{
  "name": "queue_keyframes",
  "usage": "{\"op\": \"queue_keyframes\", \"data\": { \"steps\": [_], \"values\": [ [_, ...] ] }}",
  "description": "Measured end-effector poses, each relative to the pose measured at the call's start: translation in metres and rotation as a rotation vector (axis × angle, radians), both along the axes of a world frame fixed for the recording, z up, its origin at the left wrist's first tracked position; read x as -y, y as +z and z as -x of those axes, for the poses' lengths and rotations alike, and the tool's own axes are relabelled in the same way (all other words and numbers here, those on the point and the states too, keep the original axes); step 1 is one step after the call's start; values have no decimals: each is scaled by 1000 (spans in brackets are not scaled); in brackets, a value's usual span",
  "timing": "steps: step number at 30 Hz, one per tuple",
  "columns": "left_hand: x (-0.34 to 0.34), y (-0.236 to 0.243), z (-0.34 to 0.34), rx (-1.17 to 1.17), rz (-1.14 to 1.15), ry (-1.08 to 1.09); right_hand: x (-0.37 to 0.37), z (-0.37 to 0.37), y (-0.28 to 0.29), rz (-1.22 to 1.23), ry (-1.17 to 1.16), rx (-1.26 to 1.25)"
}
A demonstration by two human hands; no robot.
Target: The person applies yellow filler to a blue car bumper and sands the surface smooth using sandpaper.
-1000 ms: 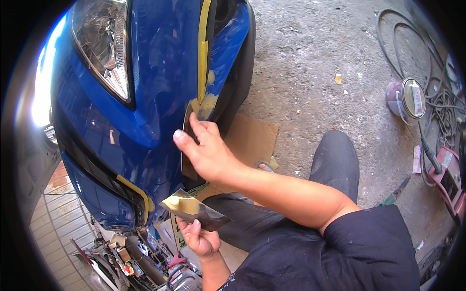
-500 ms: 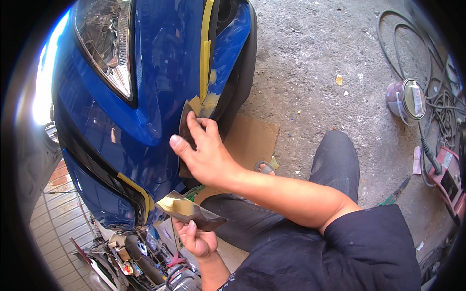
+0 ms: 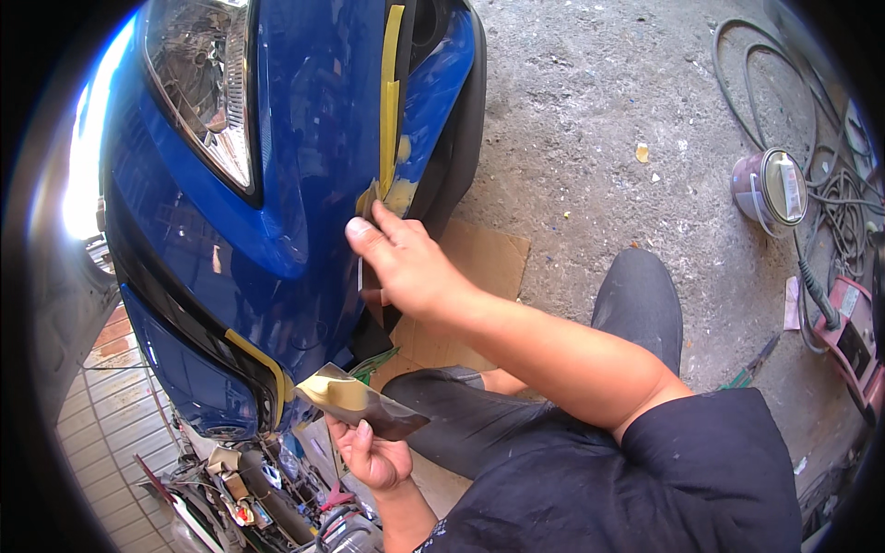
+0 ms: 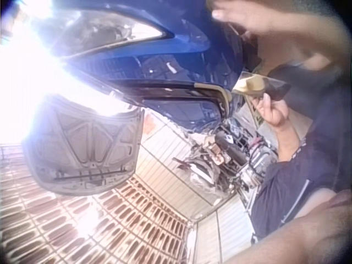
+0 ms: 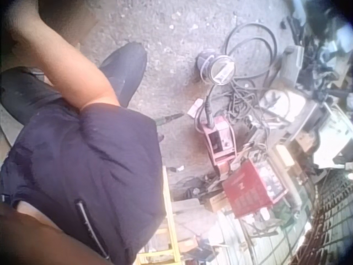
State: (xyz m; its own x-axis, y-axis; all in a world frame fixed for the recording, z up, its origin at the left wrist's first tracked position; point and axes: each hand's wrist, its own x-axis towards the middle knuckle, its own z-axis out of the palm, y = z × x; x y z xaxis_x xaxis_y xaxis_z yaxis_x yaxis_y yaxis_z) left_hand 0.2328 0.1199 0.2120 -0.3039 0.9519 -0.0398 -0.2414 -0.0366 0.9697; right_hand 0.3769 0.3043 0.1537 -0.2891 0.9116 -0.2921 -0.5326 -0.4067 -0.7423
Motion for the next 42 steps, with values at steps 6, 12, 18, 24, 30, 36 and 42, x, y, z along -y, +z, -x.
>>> {"op": "queue_keyframes", "data": {
  "steps": [6, 12, 18, 24, 30, 36, 42],
  "values": [
    [-2, -1, -1, 5, -2, 9, 18, -4, -2, -137, -14, 61],
    [-3, 0, -3, 21, 9, -8, -3, -22, -1, 102, 124, -273],
    [-4, 1, -7, 13, 14, -5, 20, 10, 10, -160, -116, 102],
    [-4, 3, -5, 15, -11, -24, 21, 1, -6, -84, -106, 16],
    [-2, 1, -4, 12, -16, -31, 21, 15, 12, -221, -118, 242],
    [0, 3, 0, -22, -38, -14, 45, 5, 7, -400, -106, 416],
    [3, 3, 0, 2, -31, -5, 23, -9, -21, -466, -253, 624]
  ]
}}
